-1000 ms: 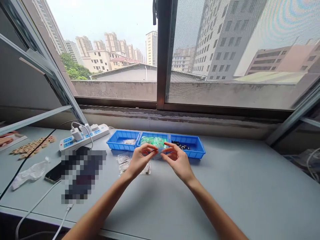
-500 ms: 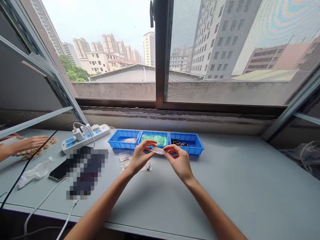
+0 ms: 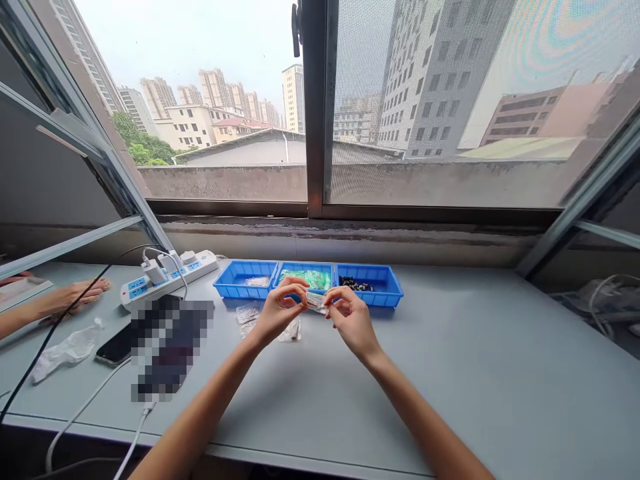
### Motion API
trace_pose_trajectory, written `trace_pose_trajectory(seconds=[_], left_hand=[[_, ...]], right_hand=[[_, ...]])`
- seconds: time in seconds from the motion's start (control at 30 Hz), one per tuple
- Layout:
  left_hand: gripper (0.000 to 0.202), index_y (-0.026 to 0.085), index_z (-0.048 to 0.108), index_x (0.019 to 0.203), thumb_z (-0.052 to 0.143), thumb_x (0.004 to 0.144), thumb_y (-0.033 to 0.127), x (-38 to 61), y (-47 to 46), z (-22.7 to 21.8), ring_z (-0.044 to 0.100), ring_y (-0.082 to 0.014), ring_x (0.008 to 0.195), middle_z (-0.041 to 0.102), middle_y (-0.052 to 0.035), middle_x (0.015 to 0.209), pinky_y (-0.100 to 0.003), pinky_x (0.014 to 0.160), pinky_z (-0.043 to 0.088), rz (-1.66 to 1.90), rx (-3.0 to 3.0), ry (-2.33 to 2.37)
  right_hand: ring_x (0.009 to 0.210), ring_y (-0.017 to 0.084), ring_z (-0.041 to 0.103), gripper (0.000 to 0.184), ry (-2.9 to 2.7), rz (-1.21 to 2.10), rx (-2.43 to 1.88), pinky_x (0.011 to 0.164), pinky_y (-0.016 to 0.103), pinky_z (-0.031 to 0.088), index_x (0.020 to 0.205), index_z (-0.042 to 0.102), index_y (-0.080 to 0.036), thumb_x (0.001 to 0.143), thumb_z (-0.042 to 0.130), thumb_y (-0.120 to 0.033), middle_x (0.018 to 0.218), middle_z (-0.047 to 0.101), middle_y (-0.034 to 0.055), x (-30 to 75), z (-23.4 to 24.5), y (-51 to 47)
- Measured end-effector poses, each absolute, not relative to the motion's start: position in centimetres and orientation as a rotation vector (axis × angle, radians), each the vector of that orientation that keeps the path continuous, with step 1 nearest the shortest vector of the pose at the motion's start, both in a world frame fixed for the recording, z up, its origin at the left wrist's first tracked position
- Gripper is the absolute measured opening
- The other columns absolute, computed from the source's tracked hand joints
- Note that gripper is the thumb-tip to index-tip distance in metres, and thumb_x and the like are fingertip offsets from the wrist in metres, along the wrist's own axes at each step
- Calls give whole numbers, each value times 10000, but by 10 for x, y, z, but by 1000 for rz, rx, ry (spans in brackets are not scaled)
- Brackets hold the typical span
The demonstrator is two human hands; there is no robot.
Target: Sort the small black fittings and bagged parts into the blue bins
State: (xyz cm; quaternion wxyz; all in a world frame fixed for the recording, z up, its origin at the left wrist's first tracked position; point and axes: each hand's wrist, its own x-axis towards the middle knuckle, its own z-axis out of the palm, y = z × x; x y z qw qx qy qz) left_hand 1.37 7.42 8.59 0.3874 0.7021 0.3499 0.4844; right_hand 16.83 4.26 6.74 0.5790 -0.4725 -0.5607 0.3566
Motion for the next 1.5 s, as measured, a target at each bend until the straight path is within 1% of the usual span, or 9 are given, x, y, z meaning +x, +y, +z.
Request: trace_pose_trajectory(seconds=[0.13,0.23,0.43,0.6,0.83,1.0,1.17,1.37,1.5], left_hand=[[183,190,664,828,710,667,266,12,76,85,586,-169,860,575,-66,993,-147,444,358,1247,1794,878],[137,201,691,795,712,681,276,12,75,85,562,-205,969,569,-79,1020,-160,487,408,1262,1843,864],[92,208,702,746,695,711,293,13,73,85,534,-235,1045,551,-96,1070,-184,504,439,1320,1836,922],[253,167,637,594,663,721,384,12,80,83,577,-169,807,564,-72,894,-213,512,418,1380,1791,1065],[318,190,561,482,603,757,344,-27,107,89,556,-204,829,577,-46,762,-321,763,443,1716,1663,1768],[217,186,634,593,617,767,315,-51,115,93,542,-281,952,622,-86,912,-424,872,401,1621,1581,2238],[202,183,658,636,606,799,292,-56,117,88,531,-308,1012,625,-108,975,-445,876,390,1426,1650,2296],[262,175,654,1002,655,769,296,-57,120,81,518,-323,1040,613,-128,1042,-449,882,390,1453,1698,2306],[146,203,666,915,634,794,276,-49,113,83,547,-271,953,616,-85,960,-402,842,414,1652,1935,2071]], right_hand=[[664,162,590,315,-1369,659,-1099,392,228,450,585,600,-182,743,612,-454,1016,575,102,172,67,41],[730,186,609,343,-1449,485,-1051,429,250,475,582,643,-198,799,588,-458,1052,576,108,173,69,39],[670,178,624,283,-1464,367,-1059,449,256,474,674,669,-199,807,590,-436,958,639,103,170,73,35],[425,132,542,374,-1401,687,-1140,427,265,475,985,627,-174,788,568,-487,639,634,18,166,71,36],[501,132,582,232,-1814,530,-1304,498,264,458,964,634,-227,823,485,-336,734,668,0,163,56,35],[853,195,632,254,-2174,426,-1199,735,330,490,1058,619,-221,825,516,-230,961,678,43,155,43,32],[1148,242,506,358,-2341,384,-1112,960,434,391,1209,559,-208,853,554,-245,1280,554,97,150,40,28],[1150,242,501,325,-2407,455,-1132,991,439,352,1189,583,-195,870,562,-255,1246,580,94,149,45,25],[1013,224,558,281,-2336,410,-1185,929,417,391,1139,609,-196,861,578,-223,1074,647,69,150,45,27]])
